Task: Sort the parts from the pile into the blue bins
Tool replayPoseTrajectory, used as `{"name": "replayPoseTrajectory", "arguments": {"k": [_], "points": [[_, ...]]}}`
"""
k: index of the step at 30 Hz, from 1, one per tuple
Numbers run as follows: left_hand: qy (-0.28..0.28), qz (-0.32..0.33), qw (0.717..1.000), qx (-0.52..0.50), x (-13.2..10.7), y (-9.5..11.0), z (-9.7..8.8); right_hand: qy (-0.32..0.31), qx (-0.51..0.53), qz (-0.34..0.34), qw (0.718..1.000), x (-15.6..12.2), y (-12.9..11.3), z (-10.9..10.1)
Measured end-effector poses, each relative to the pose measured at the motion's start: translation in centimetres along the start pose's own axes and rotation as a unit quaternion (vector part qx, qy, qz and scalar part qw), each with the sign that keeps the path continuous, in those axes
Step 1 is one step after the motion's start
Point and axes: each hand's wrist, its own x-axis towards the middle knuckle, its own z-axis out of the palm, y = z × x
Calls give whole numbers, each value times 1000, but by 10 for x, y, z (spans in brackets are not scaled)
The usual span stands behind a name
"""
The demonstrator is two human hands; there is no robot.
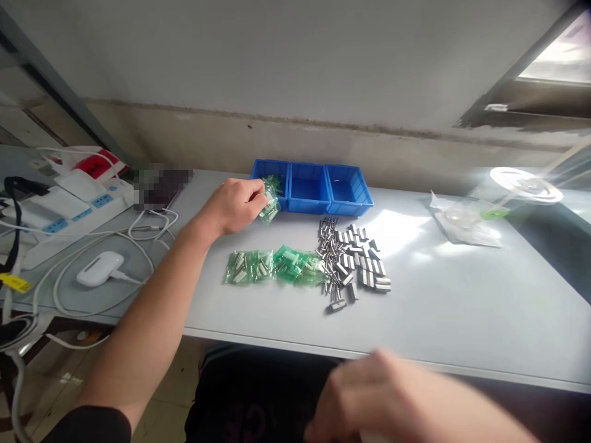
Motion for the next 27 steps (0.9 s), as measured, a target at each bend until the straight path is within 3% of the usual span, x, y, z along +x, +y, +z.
{"name": "replayPoseTrajectory", "arguments": {"k": [1,3,5,6,8,11,13,18,27], "points": [[4,21,999,-38,0,3,2,39,-15,6,999,12,-5,-23],[3,53,993,-107,-1,10,7,181,-70,49,980,42,0,-65],[-9,74,984,-160,-2,17,15,300,-119,84,943,73,22,-93],[-12,81,981,-178,-2,20,18,316,-120,95,936,86,35,-101],[-12,86,975,-203,-3,24,24,315,-103,105,938,102,61,-106],[-11,86,971,-221,-3,27,31,259,-45,130,956,104,81,-99],[-16,88,967,-239,-3,27,34,237,-2,130,963,98,84,-93],[-29,67,948,-309,-1,27,41,267,15,106,958,92,84,-91],[-1,74,948,-310,7,18,50,300,31,87,950,98,102,-89]]}}
